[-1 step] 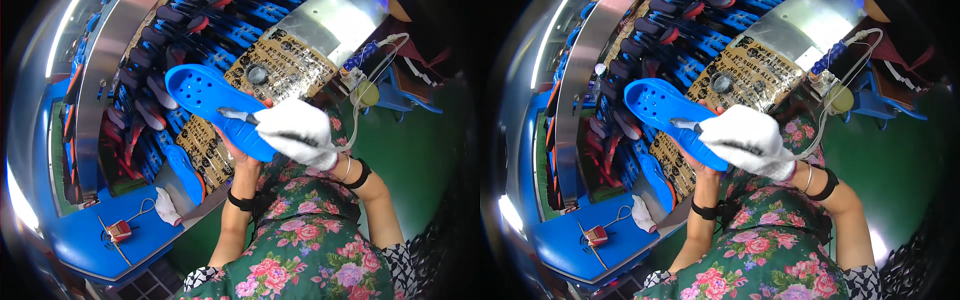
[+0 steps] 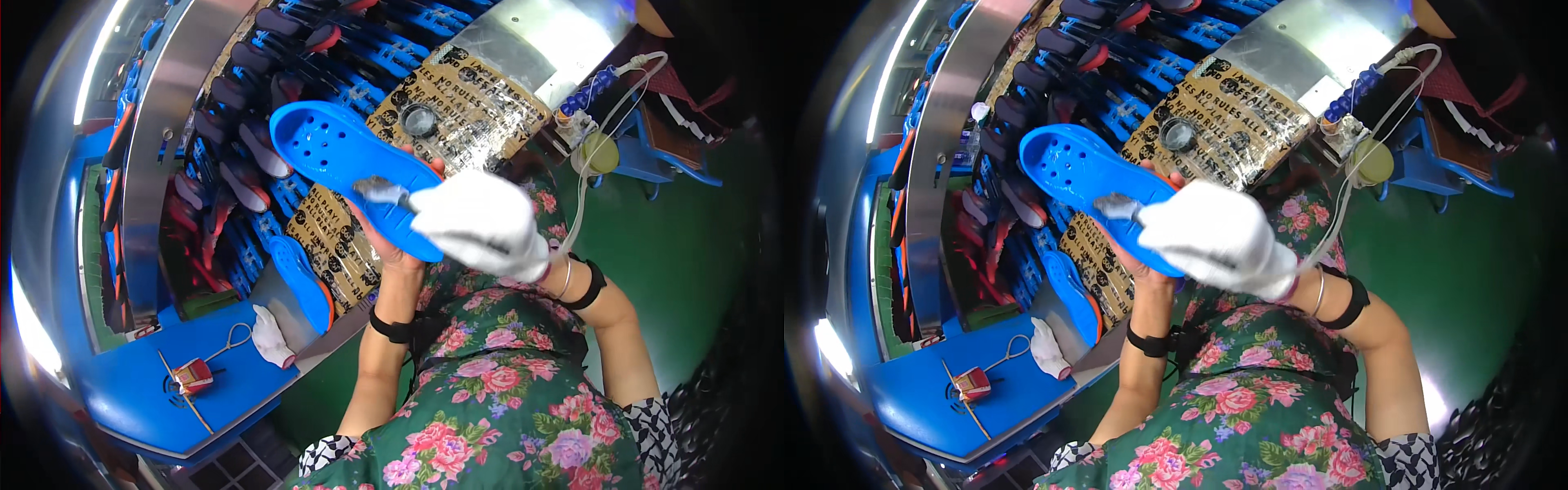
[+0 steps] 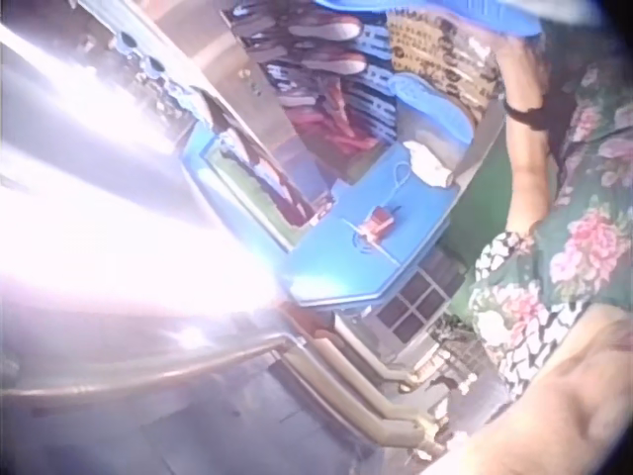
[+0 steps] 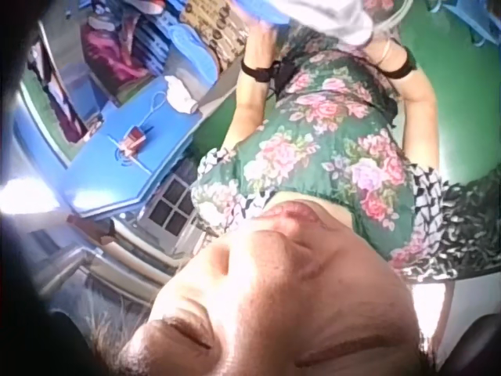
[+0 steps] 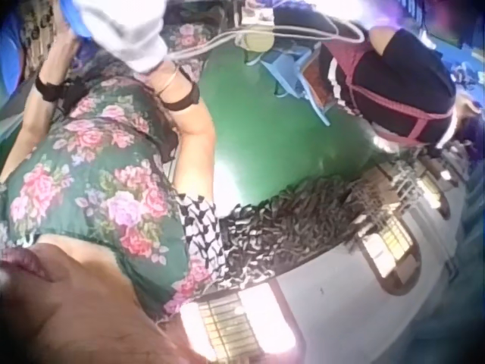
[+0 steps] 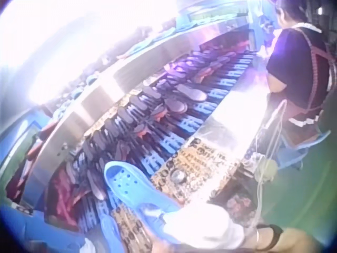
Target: Applying adhesive to blue shoe soles with a brush and placing them onto a conveyor belt.
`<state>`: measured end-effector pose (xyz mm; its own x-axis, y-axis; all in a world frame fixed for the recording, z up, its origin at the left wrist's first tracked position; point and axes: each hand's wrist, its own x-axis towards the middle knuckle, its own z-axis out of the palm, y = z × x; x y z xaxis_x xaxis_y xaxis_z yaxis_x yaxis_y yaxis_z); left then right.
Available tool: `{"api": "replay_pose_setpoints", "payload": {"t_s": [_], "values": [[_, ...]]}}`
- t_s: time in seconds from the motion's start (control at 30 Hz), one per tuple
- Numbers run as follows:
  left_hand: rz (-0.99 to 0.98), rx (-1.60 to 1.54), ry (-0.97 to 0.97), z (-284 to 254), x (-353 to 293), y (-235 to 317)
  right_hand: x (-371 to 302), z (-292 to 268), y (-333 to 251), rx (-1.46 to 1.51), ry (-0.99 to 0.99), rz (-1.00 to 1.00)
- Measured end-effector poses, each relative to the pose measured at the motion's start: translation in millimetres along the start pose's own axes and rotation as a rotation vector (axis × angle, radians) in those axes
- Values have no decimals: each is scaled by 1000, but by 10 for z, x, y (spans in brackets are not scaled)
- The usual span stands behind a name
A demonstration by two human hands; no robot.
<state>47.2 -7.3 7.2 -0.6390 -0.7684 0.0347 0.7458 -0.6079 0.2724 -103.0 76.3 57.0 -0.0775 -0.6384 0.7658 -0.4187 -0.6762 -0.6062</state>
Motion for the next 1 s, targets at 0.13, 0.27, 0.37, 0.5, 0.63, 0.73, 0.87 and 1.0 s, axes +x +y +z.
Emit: {"api": "replay_pose_setpoints", "payload": {"t_s": [0.13,0.27,0.37,0.5,0.63,0.73,0.87,1.0], "values": [[-150,-23,-200,-129,98,129,-80,-16,-93,91,-98,-17],[-79,-53,-3,112,18,62,-107,-24,19,89,12,46],[-148,-44,-77,73,64,130,-225,3,-49,-8,-107,-105],[-209,-19,-176,60,72,221,-170,-7,-40,250,-84,125],[-252,94,-128,-63,150,374,-204,-34,-42,-54,-219,-110],[-274,72,-167,-88,139,427,-246,-2,-152,235,-215,77],[-373,158,-128,45,109,489,-216,-33,-34,340,-58,332],[-399,297,-61,90,153,568,-281,-5,-76,10,-209,-84]]}}
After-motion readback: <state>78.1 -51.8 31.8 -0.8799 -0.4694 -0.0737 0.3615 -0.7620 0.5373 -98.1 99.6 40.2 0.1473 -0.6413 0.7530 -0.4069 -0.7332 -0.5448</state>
